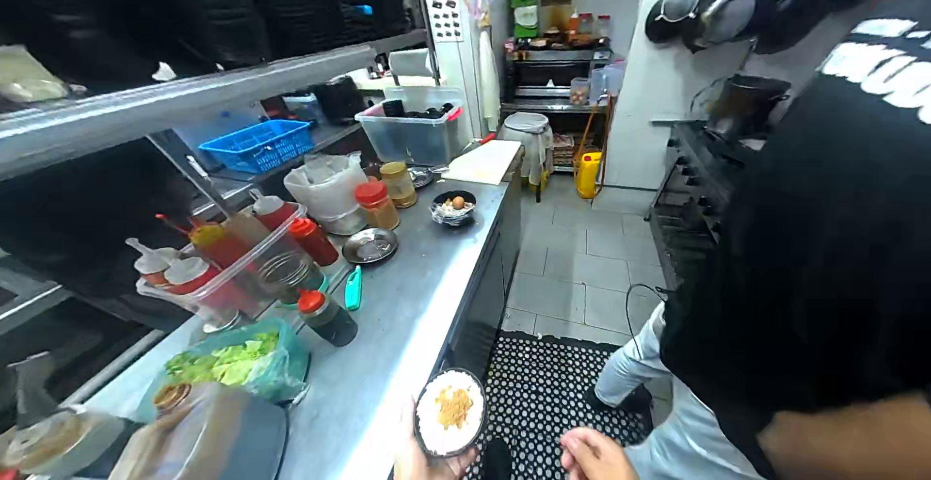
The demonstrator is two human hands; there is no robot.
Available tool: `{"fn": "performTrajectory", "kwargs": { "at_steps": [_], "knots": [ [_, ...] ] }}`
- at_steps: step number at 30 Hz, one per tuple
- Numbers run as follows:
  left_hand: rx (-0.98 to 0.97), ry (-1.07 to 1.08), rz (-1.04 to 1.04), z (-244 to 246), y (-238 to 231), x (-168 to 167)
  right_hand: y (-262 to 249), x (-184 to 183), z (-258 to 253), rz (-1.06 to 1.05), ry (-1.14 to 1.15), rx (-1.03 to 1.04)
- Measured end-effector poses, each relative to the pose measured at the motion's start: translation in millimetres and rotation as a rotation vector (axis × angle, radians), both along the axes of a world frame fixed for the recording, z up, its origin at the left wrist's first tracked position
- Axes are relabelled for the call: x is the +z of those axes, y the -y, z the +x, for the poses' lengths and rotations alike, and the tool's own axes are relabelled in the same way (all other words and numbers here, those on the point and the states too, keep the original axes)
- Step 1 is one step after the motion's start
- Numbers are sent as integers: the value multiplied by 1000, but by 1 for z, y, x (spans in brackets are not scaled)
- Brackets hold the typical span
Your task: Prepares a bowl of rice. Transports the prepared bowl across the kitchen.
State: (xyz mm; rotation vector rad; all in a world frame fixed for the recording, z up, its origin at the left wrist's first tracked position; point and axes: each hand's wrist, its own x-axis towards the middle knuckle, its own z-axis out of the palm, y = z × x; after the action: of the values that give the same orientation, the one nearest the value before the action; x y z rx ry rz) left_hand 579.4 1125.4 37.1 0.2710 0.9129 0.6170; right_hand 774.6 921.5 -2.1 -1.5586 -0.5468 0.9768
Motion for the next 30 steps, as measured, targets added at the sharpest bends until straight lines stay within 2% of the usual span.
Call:
{"fn": "performTrajectory", "kwargs": {
  "at_steps": [3, 8, 13, 18, 23, 26, 30],
  "knots": [
    [-9, 1, 37, 38, -73, 2, -120, 13, 21, 18, -32, -40],
    [-86, -8, 34, 83, -181, -18, -297, 11, 44, 94, -164, -118],
    [-126, -93, 121, 120, -263, -34, -412, 2, 49, 134, -227, -234],
    [-109, -438, 402, 138, -329, -64, -485, -19, 59, 91, -323, -353],
    [-261, -799, 574, 138, -372, -76, -519, -32, 63, 42, -312, -372],
    [-270, -851, 597, 139, -380, -84, -528, -44, 63, 39, -313, -391],
    [-166, -833, 596, 136, -383, -85, -533, -45, 70, 91, -292, -408]
  ]
}}
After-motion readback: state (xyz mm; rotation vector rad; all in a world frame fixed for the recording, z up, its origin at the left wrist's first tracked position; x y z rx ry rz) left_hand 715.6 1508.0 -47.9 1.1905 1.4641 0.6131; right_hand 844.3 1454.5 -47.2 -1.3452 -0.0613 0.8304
